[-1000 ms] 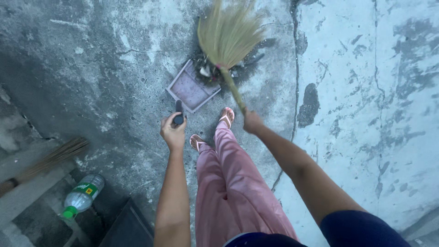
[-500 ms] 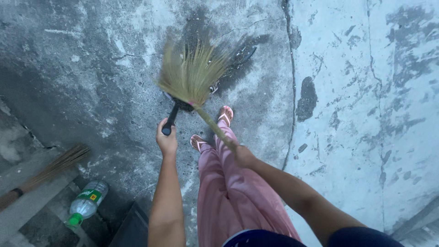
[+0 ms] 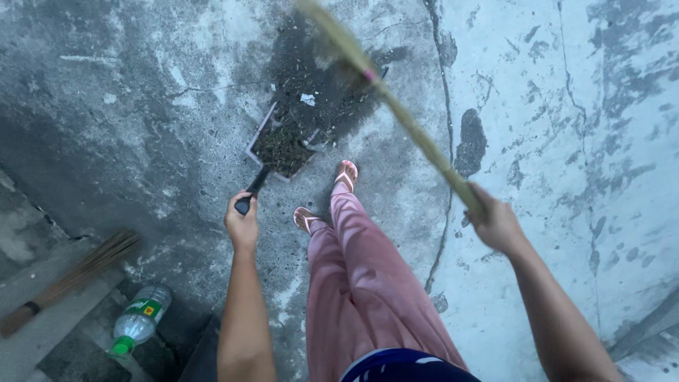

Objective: The person sweeps debris from a concrete floor into a dustpan using two different brooms and then empties the dustpan into a blue bucket.

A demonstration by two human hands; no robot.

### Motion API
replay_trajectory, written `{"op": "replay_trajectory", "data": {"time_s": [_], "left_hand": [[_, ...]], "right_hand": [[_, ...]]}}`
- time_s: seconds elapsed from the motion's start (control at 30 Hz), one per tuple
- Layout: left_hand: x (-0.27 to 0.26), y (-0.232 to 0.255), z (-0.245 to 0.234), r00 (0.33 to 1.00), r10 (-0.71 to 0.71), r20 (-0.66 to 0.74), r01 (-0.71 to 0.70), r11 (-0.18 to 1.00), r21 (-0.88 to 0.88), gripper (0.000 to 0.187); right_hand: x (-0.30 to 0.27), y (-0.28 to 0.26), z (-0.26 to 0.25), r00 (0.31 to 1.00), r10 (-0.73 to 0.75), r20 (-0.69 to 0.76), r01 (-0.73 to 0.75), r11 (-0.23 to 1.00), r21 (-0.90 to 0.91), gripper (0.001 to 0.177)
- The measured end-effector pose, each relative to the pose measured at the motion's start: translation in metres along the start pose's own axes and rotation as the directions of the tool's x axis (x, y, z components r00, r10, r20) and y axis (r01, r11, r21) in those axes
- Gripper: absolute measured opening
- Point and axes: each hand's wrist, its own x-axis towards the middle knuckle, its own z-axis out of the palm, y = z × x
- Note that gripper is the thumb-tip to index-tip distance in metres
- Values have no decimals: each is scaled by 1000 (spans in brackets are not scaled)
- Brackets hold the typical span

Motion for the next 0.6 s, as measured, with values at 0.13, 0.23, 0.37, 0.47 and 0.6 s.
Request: {"op": "replay_trajectory", "data": {"time_s": [0.13, 0.23, 0.37, 0.47, 0.6], "left_hand": [[1, 17, 10, 1000, 5, 30, -7, 996, 88, 17], [5, 26, 26, 995, 82, 61, -89, 988, 126, 19], [10, 32, 41, 985, 121, 124, -138, 981, 137, 23], [12, 32, 46, 989, 52, 139, -67, 992, 104, 21], [18, 27, 50, 989, 1, 149, -9, 999, 51, 20]], "right_hand": [[49, 25, 23, 993, -10, -117, -2, 995, -102, 66], [108, 64, 73, 982, -24, -188, -8, 985, -172, 66], [201, 97, 160, 993, 69, -98, -98, 939, -330, 38], [237, 80, 225, 986, 137, 100, -93, 930, -355, 36], [216, 45, 293, 992, 20, 125, 19, 953, -303, 43]]}}
